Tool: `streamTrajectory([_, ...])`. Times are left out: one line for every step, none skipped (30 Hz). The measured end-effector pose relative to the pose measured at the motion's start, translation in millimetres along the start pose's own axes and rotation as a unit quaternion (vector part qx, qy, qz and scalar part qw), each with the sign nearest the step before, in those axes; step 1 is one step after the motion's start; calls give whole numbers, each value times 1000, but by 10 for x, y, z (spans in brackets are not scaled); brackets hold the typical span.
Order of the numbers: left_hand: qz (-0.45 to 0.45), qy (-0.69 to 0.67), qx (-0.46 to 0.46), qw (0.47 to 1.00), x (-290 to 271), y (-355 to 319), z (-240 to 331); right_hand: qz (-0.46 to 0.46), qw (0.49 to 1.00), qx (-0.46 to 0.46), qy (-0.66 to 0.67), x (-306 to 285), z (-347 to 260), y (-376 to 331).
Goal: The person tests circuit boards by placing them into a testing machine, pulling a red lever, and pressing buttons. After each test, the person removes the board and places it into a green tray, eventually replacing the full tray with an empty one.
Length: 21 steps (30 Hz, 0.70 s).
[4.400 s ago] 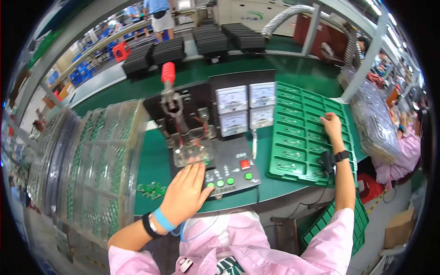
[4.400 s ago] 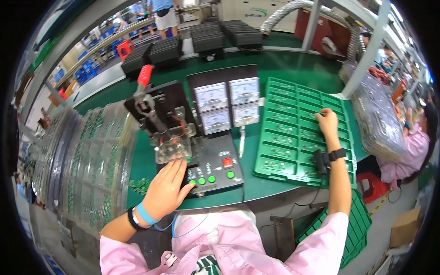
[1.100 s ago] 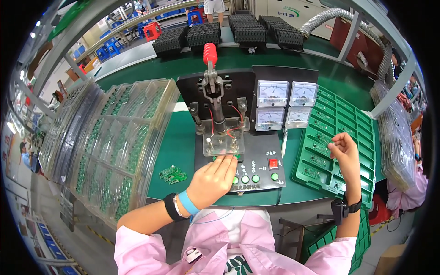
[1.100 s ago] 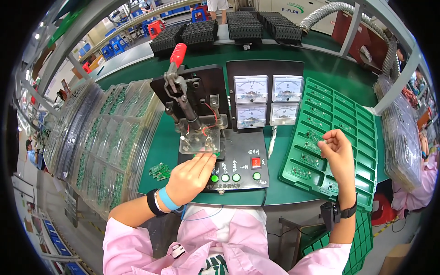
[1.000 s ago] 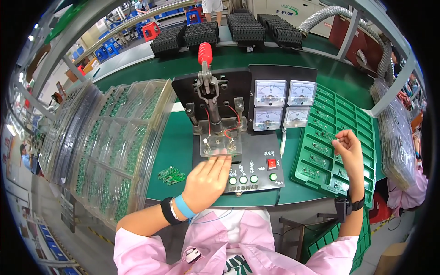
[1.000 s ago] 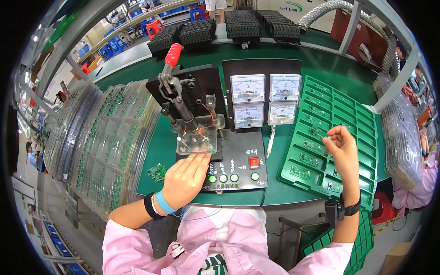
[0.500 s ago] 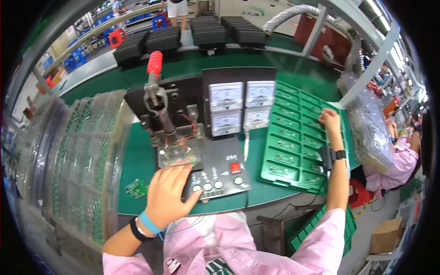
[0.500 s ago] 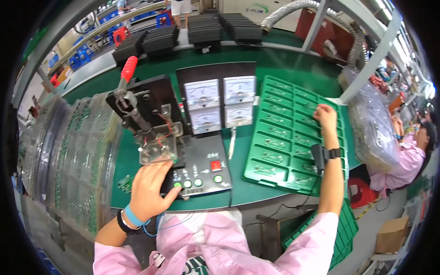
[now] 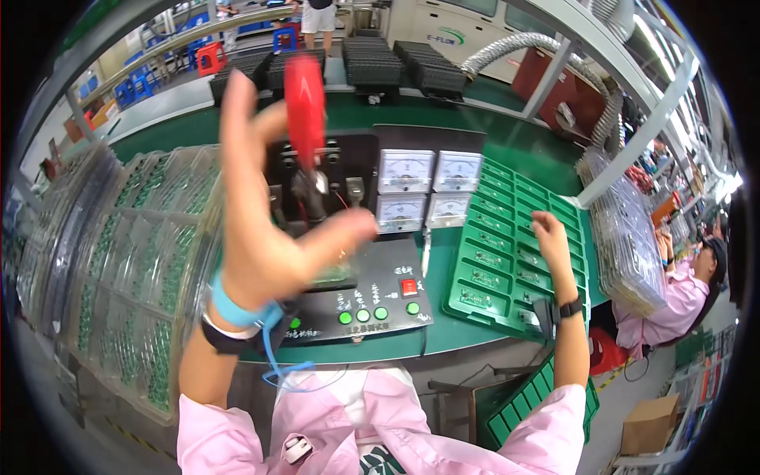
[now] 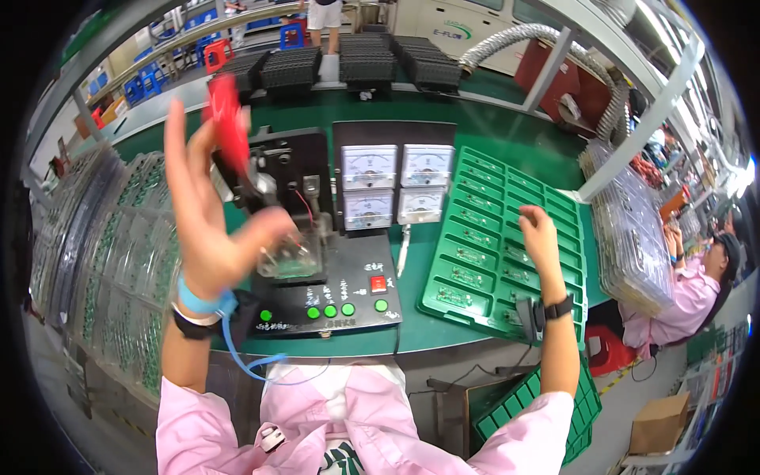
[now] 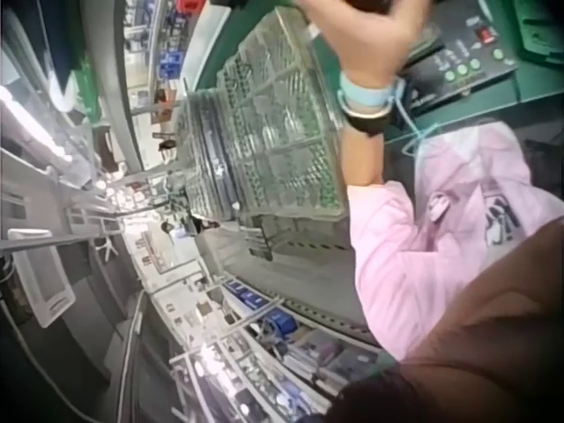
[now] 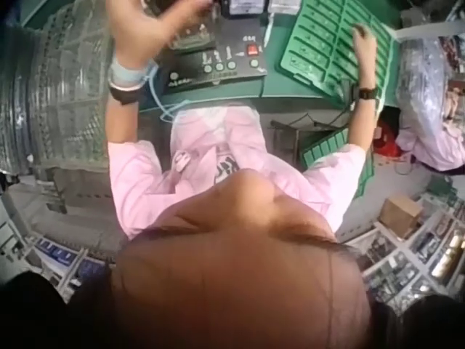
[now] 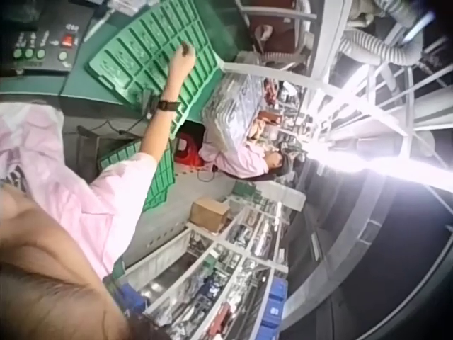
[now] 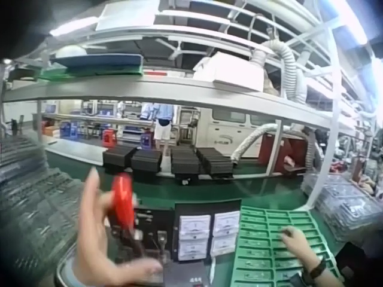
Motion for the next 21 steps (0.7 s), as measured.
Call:
streamTrajectory([-62, 66, 106, 990, 50, -208, 203, -35, 999, -28, -4, 130, -310, -224])
streamTrajectory([-146, 134, 139, 970, 154, -393, 378, -42, 995, -87, -28, 127, -672, -489])
streamTrajectory([-230, 203, 166, 937, 275, -623, 510, -51, 986, -148, -50, 167, -1001, -738])
streamTrajectory([-234, 224, 136, 936, 187, -810, 480, -83, 973, -199, -86, 286, -1276, -972])
streamTrajectory([-237, 238, 111, 935, 87, -1013, 397, -108, 956, -245, -124, 359, -1521, -1233])
streamTrajectory([-237, 240, 114, 935, 43, -1258, 344, -105, 956, -243, -130, 377, -1691, -1440])
streamTrajectory([-145, 196, 21, 970, -212, -1474, 128, -107, 955, -241, -133, 487, -1868, -1600])
streamTrajectory([-51, 146, -67, 986, -406, -1663, -20, -123, 952, -264, -98, 557, -2035, -1772])
streamTrajectory([-54, 151, -65, 985, -394, -1815, -3, -139, 946, -287, -61, 649, -2177, -1913])
streamTrajectory([-76, 176, -115, 975, -372, -1961, -29, -140, 945, -290, -55, 752, -2298, -2025])
streamTrajectory([-99, 196, -161, 962, -317, -2065, -81, -127, 925, -356, -52, 806, -2481, -2198])
streamTrajectory([-122, 216, -207, 946, -308, -2134, -161, -114, 899, -420, -48, 849, -2633, -2376])
streamTrajectory([-126, 219, -204, 946, -321, -2145, -185, -110, 900, -419, -44, 942, -2627, -2452])
streamTrajectory([-121, 194, -210, 951, -346, -2156, -221, -36, 900, -434, 6, 943, -2602, -2531])
streamTrajectory([-115, 162, -215, 956, -319, -2151, -242, 39, 893, -446, 48, 891, -2526, -2615])
streamTrajectory([-109, 132, -222, 960, -294, -2150, -264, 112, 879, -455, 92, 822, -2451, -2696])
streamTrajectory([-111, 130, -219, 961, -297, -2120, -258, 115, 879, -454, 90, 862, -2432, -2746])
streamTrajectory([-134, 136, -235, 953, -306, -2094, -290, 57, 889, -453, 43, 1050, -2439, -2767])
streamTrajectory([-159, 141, -249, 945, -324, -2057, -320, -1, 894, -448, -4, 1225, -2432, -2783])
streamTrajectory([-185, 145, -262, 936, -346, -2024, -337, -58, 896, -438, -51, 1371, -2421, -2810])
streamTrajectory([-193, 141, -258, 936, -380, -1951, -336, -52, 899, -432, -53, 1363, -2427, -2811])
Point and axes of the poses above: each hand's wrist, its own y-axis towards the middle knuckle, its own x-axis out of the palm, z = x × y, the point moved 9 cm from there along y, towards the middle knuckle, and after that the axes turned 5 degrees about x, right-handed, at the moved point
